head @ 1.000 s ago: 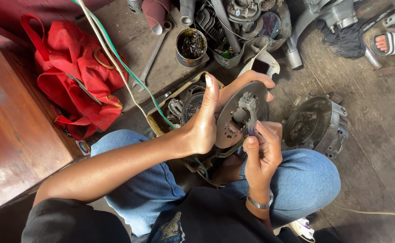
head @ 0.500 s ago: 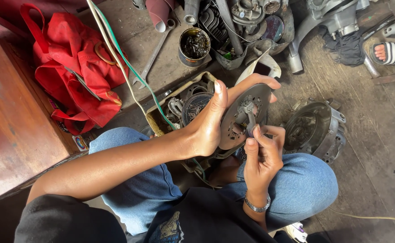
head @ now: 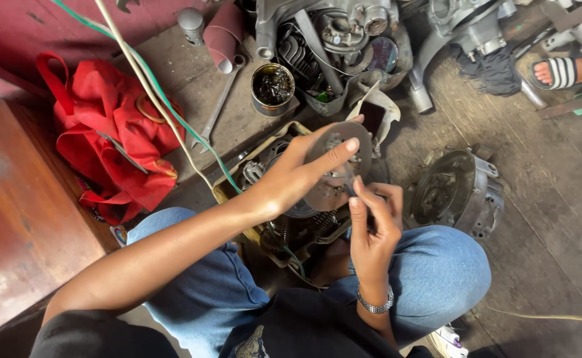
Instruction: Cleaning a metal clutch or brake disc by scraping debris from holes and splines using a small tool.
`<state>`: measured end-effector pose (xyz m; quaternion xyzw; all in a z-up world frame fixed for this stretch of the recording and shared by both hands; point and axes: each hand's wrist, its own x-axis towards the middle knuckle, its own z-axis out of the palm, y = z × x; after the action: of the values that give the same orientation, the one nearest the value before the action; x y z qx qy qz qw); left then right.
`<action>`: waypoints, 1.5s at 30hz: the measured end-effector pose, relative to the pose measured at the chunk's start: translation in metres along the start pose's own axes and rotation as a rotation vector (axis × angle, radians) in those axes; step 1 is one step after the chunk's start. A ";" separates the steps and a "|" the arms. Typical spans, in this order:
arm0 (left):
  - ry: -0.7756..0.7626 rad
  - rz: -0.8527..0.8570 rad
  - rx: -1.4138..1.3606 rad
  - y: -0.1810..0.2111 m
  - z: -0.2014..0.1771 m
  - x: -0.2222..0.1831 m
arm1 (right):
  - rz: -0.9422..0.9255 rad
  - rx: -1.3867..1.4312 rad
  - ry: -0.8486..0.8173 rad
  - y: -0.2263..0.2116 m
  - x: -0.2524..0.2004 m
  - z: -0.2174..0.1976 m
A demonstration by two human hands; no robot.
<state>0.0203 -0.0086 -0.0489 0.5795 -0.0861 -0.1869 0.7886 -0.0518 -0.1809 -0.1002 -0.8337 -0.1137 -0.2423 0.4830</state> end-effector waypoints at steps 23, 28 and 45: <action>0.308 -0.046 -0.026 -0.016 0.010 0.000 | 0.038 -0.055 -0.048 -0.006 0.001 0.001; 0.309 -0.071 -0.063 -0.015 0.009 0.000 | 0.024 -0.061 -0.035 -0.004 0.000 0.003; 0.539 -0.266 -0.480 -0.012 0.013 -0.001 | 0.051 0.010 -0.089 -0.002 0.004 0.010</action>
<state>0.0125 -0.0227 -0.0565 0.4126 0.2466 -0.1434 0.8651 -0.0459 -0.1718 -0.1005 -0.8438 -0.1150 -0.1919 0.4878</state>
